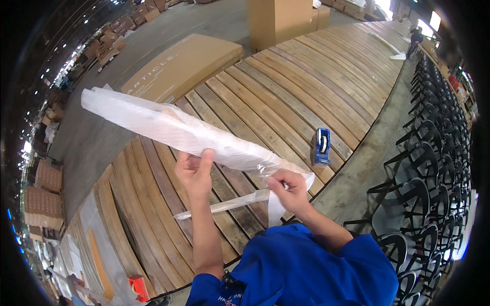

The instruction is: The person wraps wooden furniture legs in white protective paper on a wooden pallet. They fold the paper around each leg and secure it with tape from a handheld dispenser, repeating the process for multiple legs.

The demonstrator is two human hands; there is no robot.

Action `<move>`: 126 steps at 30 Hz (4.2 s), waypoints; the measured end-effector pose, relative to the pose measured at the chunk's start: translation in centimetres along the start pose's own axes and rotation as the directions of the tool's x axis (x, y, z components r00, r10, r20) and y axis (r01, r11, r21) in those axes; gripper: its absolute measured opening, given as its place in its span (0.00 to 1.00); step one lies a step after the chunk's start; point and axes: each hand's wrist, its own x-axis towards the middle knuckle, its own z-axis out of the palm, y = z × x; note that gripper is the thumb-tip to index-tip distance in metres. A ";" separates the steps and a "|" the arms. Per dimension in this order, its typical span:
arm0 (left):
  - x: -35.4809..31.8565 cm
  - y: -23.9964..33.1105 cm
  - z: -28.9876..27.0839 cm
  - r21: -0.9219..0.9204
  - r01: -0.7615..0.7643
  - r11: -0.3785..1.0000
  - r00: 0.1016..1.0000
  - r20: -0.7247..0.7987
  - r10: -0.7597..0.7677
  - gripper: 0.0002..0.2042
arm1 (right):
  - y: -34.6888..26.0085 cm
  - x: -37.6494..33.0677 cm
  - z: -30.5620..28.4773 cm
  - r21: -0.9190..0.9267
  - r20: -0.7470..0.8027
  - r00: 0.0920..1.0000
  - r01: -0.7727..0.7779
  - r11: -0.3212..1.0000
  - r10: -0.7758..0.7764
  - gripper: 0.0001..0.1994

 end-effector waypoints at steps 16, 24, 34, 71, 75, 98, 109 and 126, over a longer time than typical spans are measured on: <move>-3.2 3.1 -1.1 -0.191 0.078 0.979 0.979 0.202 -0.039 0.19 | -9.5 3.3 9.9 -0.607 -0.287 0.900 0.095 0.789 -0.329 0.18; -3.6 4.0 0.6 -0.250 0.041 0.967 0.995 0.101 -0.016 0.23 | -7.8 1.4 8.2 -0.769 -0.284 0.928 -0.071 0.635 -0.240 0.27; -2.1 2.5 1.7 -0.209 -0.005 0.978 0.999 -0.041 -0.004 0.20 | -0.8 -1.4 0.6 -0.815 -0.217 0.915 0.022 0.579 -0.341 0.23; -17.9 -25.2 3.4 0.634 0.605 0.481 0.759 -0.277 -0.589 0.09 | 33.0 15.0 -3.5 0.021 -0.026 0.604 -0.796 0.605 0.796 0.23; -19.3 -26.2 -0.9 0.702 0.563 0.436 0.700 -0.125 -0.703 0.11 | 36.4 11.7 -2.5 0.115 -0.075 0.505 -0.852 0.510 0.860 0.23; -23.9 -32.1 -9.0 0.465 0.787 0.406 0.550 -0.229 -0.803 0.10 | 30.6 -7.0 -0.3 -0.562 0.818 0.489 0.563 0.606 0.304 0.19; -25.3 -27.5 -1.1 0.763 0.565 0.315 0.759 -0.331 -0.561 0.06 | 30.8 -4.8 1.9 -0.670 0.681 0.263 0.601 0.436 0.684 0.21; -33.3 -28.2 3.3 0.959 0.247 0.139 0.790 -0.116 -0.603 0.23 | 34.9 -0.7 -32.6 -0.690 -0.302 0.770 -0.584 0.429 0.562 0.15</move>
